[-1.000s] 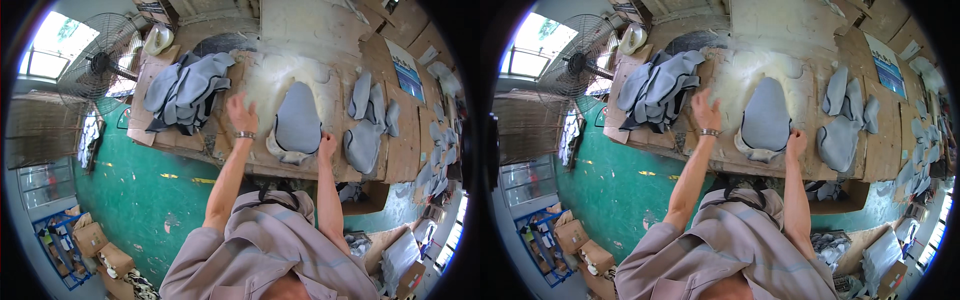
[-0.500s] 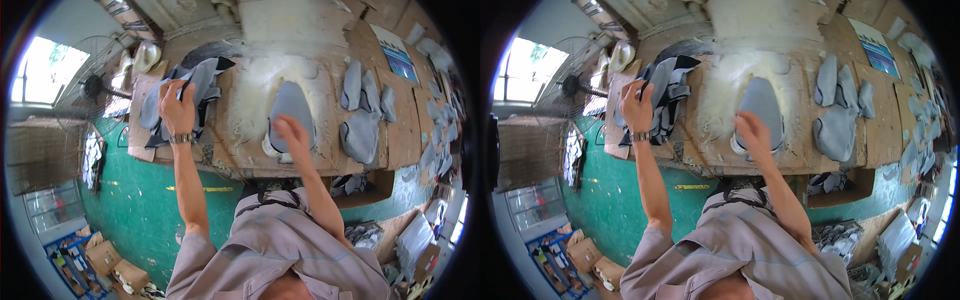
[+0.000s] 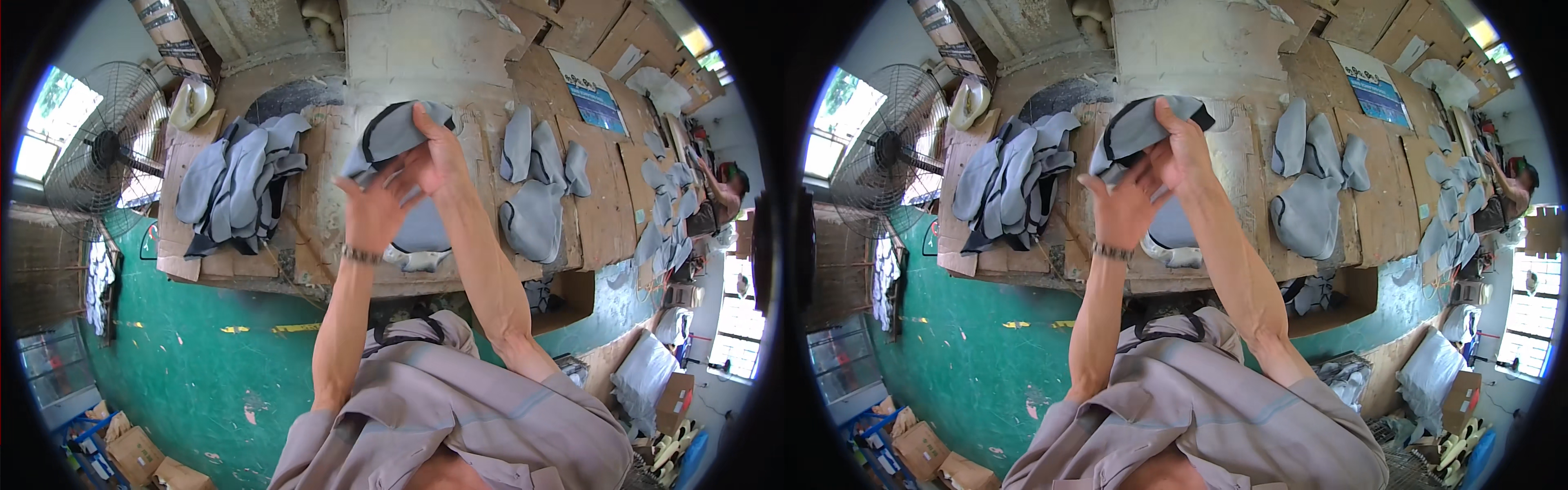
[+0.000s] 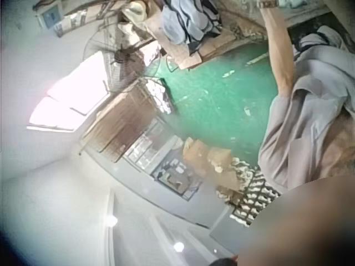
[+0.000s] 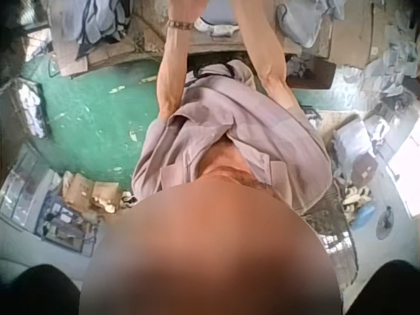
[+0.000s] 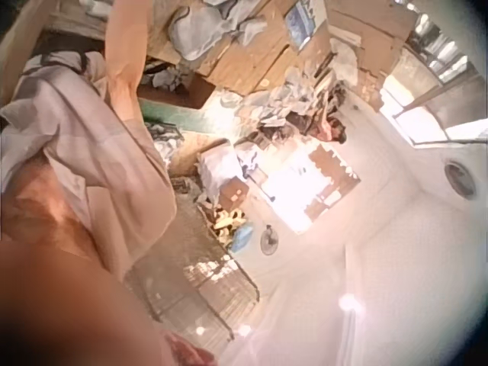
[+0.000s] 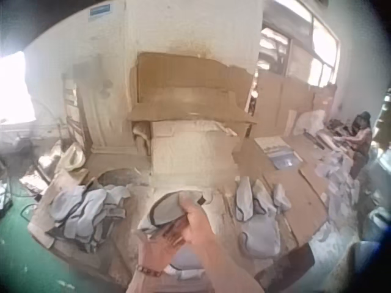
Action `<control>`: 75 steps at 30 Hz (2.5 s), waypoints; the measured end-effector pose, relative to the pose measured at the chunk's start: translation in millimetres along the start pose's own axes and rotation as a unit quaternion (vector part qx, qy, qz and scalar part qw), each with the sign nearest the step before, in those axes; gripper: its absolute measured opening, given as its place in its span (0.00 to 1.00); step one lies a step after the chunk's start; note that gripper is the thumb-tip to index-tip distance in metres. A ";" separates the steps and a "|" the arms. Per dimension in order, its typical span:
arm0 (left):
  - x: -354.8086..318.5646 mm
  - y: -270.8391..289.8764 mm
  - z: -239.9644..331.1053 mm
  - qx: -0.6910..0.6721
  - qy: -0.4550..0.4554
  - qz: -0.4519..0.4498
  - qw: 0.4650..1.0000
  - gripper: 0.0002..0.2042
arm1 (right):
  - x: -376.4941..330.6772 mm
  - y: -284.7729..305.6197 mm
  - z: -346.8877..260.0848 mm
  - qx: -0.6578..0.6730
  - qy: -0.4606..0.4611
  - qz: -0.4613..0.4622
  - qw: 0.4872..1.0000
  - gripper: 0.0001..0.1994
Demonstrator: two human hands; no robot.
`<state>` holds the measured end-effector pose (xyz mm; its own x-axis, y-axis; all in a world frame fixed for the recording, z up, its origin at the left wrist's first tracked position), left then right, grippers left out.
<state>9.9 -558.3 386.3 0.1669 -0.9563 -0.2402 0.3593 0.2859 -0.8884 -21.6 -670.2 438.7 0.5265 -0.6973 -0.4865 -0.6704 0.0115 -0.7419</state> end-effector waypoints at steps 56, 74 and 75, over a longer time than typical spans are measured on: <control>-99.5 -67.6 97.7 0.717 -0.472 0.219 0.463 0.12 | -76.4 10.0 88.5 -0.208 0.161 -0.084 0.961 0.17; -74.9 65.2 15.8 -0.184 -0.089 0.098 0.974 0.34 | -88.0 88.4 9.5 -0.212 0.031 0.092 0.972 0.23; -68.2 80.3 17.3 -0.149 -0.094 0.128 0.976 0.32 | -83.7 96.2 8.9 -0.213 0.031 0.090 0.972 0.23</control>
<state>43.3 -469.1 338.2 0.3912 -0.8201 -0.4176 0.0057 0.4559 -0.8900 -125.5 -604.4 404.0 0.3570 -0.7530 -0.5527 -0.9113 -0.1510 -0.3830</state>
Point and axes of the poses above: each hand's wrist, its own x-axis towards the middle knuckle, its own y-axis out of the back of the hand, z = x × y, the point moved 7 cm from there along x, towards the middle knuckle, and after that the axes turned 12 degrees about z, right-handed, at the moved point
